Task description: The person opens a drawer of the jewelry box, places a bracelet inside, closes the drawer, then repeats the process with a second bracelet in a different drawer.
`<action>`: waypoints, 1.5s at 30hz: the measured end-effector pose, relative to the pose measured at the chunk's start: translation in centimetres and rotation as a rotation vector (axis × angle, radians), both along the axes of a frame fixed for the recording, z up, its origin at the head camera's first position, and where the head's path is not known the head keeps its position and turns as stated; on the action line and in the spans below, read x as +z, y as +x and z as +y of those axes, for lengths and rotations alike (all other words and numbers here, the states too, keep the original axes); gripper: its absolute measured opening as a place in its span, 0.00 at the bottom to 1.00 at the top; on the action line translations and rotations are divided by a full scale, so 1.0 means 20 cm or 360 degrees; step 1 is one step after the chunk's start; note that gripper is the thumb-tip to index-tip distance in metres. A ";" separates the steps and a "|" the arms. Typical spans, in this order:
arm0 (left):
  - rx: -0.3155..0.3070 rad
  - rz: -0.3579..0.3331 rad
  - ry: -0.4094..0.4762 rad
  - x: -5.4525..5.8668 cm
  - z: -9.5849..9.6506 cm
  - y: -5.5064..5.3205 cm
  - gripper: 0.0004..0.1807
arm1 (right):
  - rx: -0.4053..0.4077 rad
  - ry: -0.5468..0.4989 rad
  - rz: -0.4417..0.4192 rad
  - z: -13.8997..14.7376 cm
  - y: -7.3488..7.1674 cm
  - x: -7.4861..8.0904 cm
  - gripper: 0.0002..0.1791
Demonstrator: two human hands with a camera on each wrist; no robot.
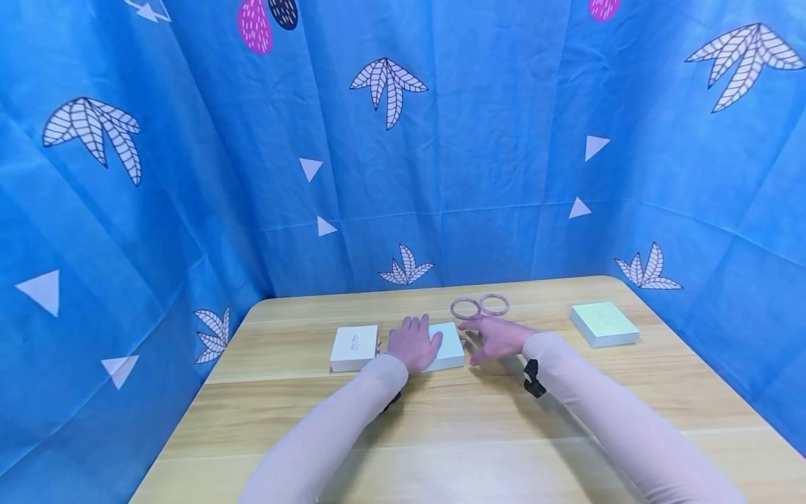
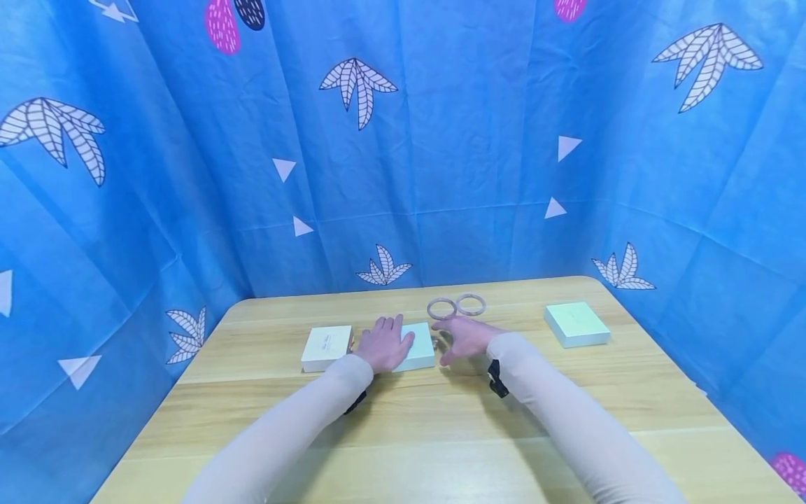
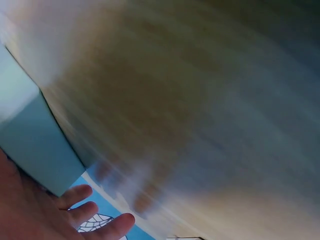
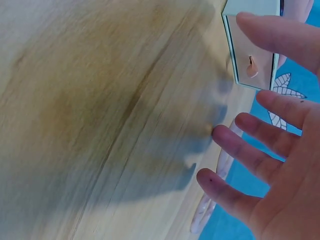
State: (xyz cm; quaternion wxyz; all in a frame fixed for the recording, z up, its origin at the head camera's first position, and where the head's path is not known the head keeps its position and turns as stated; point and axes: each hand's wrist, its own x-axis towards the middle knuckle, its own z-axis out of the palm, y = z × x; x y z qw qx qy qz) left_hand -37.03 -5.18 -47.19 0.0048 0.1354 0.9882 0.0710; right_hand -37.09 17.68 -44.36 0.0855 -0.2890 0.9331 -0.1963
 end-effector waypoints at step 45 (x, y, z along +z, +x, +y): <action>0.0081 0.0012 -0.0065 -0.02 0.02 -0.01 0.39 | 0.0192 0.0010 0.0458 -0.08 -0.08 -0.04 0.06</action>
